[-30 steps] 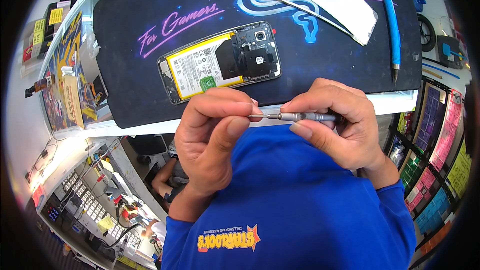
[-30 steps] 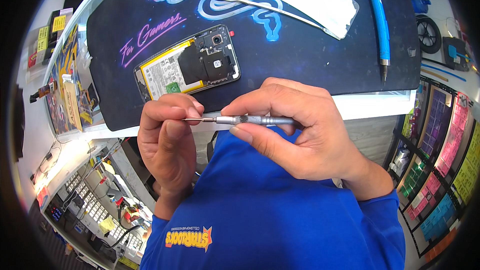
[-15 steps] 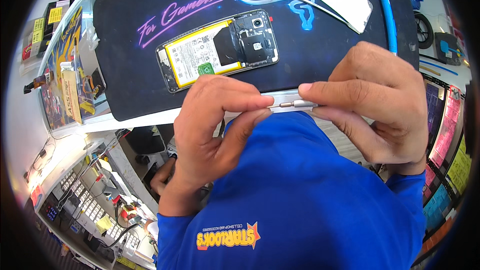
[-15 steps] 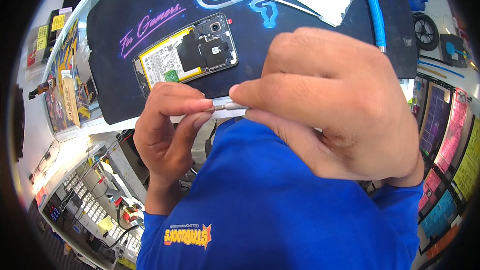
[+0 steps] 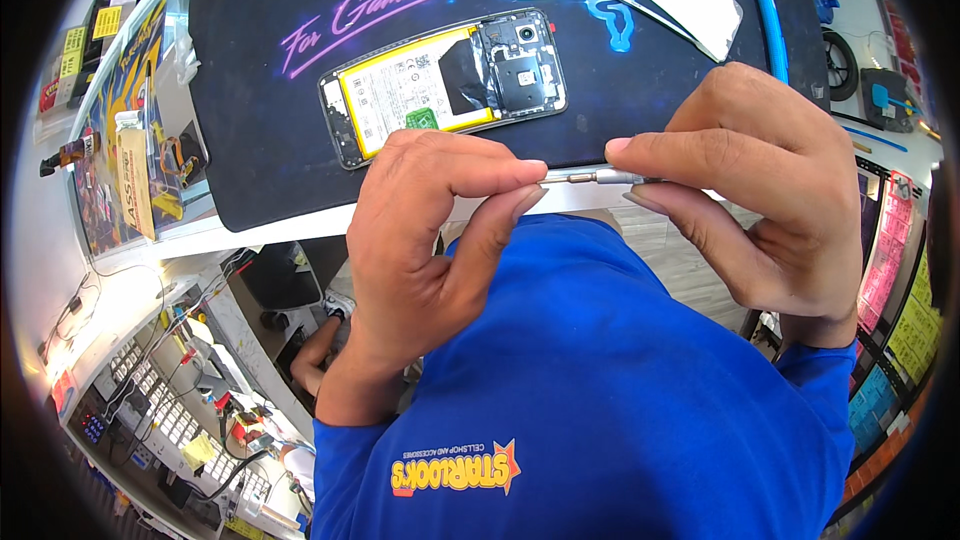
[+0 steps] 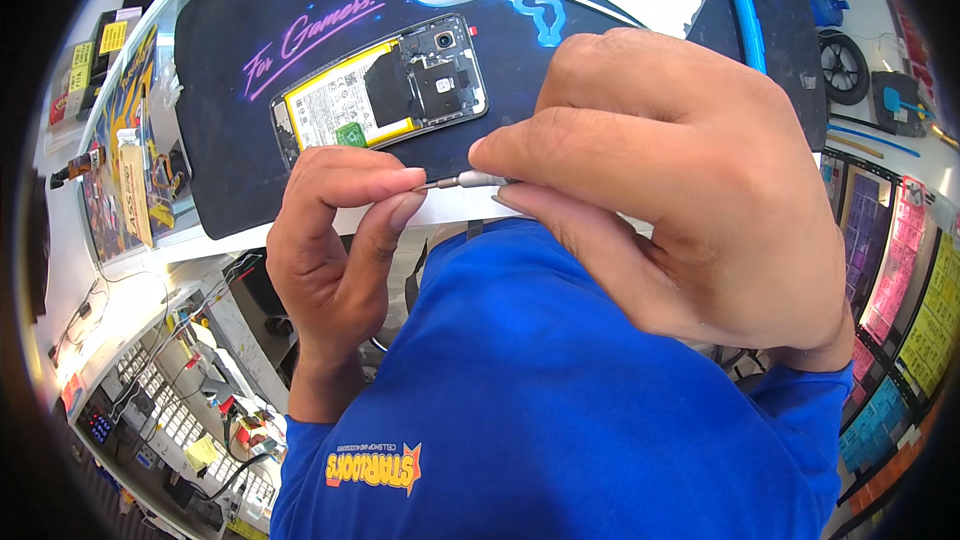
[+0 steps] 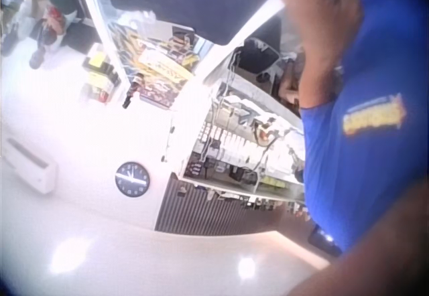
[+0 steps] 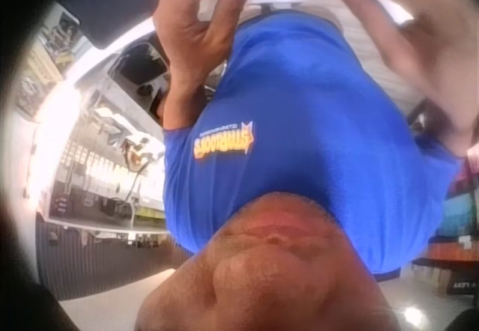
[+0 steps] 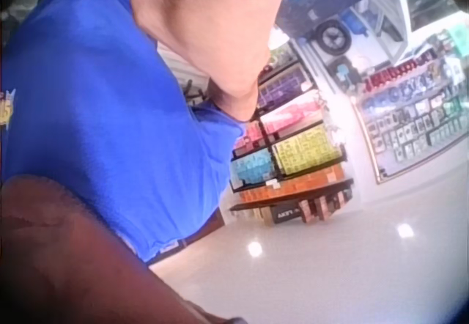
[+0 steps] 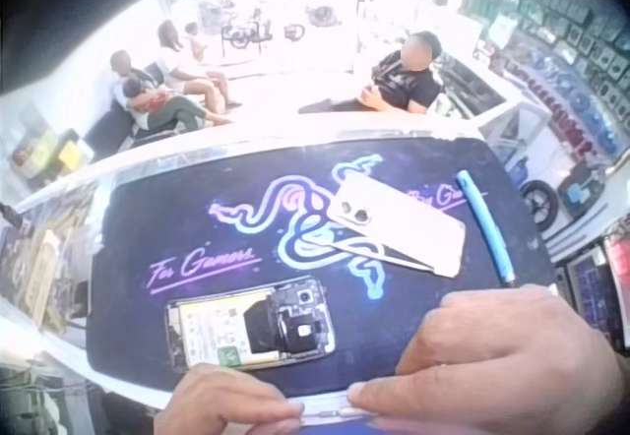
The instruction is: The person disassembles a smartphone by removing screws and prying open the back cover. They then manipulate internal components, including the battery and camera module, using a screwdriver and a plastic pry tool. The person reassembles the phone and tests the screen functionality.
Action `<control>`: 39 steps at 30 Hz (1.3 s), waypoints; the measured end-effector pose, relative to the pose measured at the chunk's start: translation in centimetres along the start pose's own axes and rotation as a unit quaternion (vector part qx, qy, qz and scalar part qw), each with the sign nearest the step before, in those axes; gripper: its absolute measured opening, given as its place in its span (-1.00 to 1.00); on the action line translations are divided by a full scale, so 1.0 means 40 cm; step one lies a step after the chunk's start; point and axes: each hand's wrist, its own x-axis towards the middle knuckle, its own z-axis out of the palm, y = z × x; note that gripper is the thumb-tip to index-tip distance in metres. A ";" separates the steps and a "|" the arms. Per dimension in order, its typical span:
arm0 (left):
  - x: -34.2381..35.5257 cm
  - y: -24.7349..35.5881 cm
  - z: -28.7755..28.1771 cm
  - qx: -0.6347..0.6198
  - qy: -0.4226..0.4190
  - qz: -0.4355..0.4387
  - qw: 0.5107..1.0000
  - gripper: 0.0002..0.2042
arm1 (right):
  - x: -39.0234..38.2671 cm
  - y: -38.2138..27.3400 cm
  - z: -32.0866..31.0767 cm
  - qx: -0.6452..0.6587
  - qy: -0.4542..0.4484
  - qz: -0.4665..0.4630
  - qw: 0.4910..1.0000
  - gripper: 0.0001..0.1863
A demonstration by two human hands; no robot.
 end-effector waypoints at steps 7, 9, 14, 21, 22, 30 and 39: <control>0.003 -0.002 0.009 0.088 -0.011 0.057 0.994 -0.77 | 0.002 -0.019 -0.002 -0.045 -0.024 -0.011 0.999 -0.66; 0.007 -0.008 0.016 0.100 -0.018 0.070 0.992 -0.78 | -0.001 -0.022 -0.008 -0.050 -0.044 0.001 0.998 -0.69; 0.041 -0.025 0.022 0.178 -0.033 0.129 0.975 -0.81 | 0.017 -0.018 -0.032 -0.098 -0.081 -0.004 0.992 -0.77; 0.139 -0.062 0.033 0.220 -0.051 0.126 0.966 -0.82 | 0.086 -0.019 -0.046 -0.214 -0.101 -0.038 0.971 -0.81; 0.137 -0.066 0.036 0.216 -0.060 0.112 0.968 -0.82 | 0.097 -0.031 -0.049 -0.217 -0.121 -0.037 0.968 -0.81; 0.090 -0.084 0.025 0.185 -0.111 0.073 0.974 -0.81 | 0.156 -0.072 -0.058 -0.249 -0.244 -0.012 0.937 -0.84; 0.077 -0.109 0.031 0.189 -0.094 0.099 0.972 -0.78 | 0.218 -0.114 -0.041 -0.266 -0.338 0.022 0.902 -0.85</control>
